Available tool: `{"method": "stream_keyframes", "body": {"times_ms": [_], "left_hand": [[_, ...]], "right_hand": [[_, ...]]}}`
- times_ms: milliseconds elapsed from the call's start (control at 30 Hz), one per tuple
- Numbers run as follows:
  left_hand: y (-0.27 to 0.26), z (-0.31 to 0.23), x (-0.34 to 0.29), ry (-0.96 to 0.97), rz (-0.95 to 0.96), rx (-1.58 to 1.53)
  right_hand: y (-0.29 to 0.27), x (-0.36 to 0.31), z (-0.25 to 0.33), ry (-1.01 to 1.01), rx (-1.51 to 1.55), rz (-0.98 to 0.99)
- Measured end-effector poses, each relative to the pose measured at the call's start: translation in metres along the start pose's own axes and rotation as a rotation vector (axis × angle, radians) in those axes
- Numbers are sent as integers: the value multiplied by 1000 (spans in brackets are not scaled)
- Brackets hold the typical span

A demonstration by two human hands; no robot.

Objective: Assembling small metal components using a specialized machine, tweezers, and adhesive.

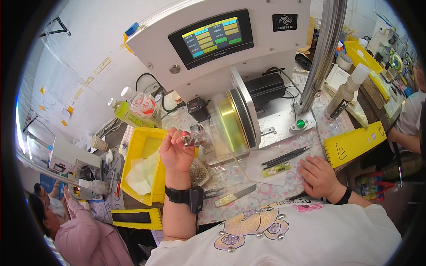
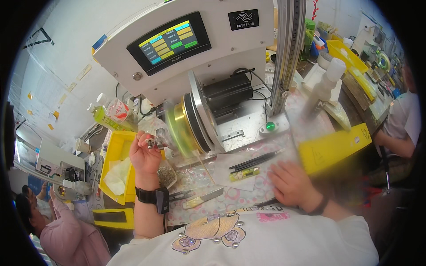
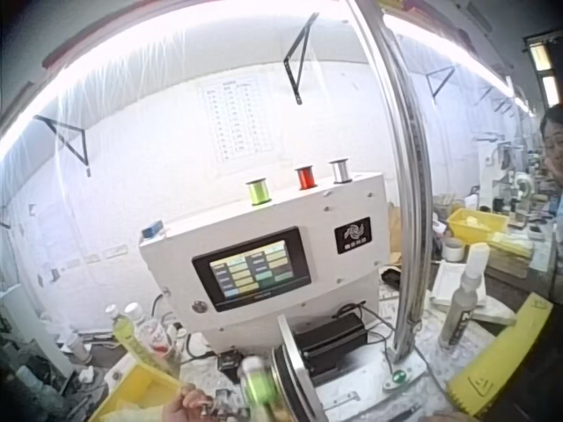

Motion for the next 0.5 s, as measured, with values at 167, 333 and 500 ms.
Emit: {"method": "stream_keyframes", "body": {"times_ms": [167, 333, 500], "left_hand": [[-2, 0, 1, 16, -12, 19], [0, 0, 1, 16, 2, 11], [2, 1, 1, -2, 14, -5]], "right_hand": [[1, -1, -1, 0, -6, -4], [0, -1, -1, -5, -5, -9], [0, -1, 0, -3, -8, -9]]}}
Point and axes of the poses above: each hand's wrist, its own x-axis towards the middle knuckle, its own y-axis out of the palm, z = x × y, the point moved 9 cm from there along x, towards the middle knuckle, and after that the axes turned 12 degrees about y, right-handed, at the moved point
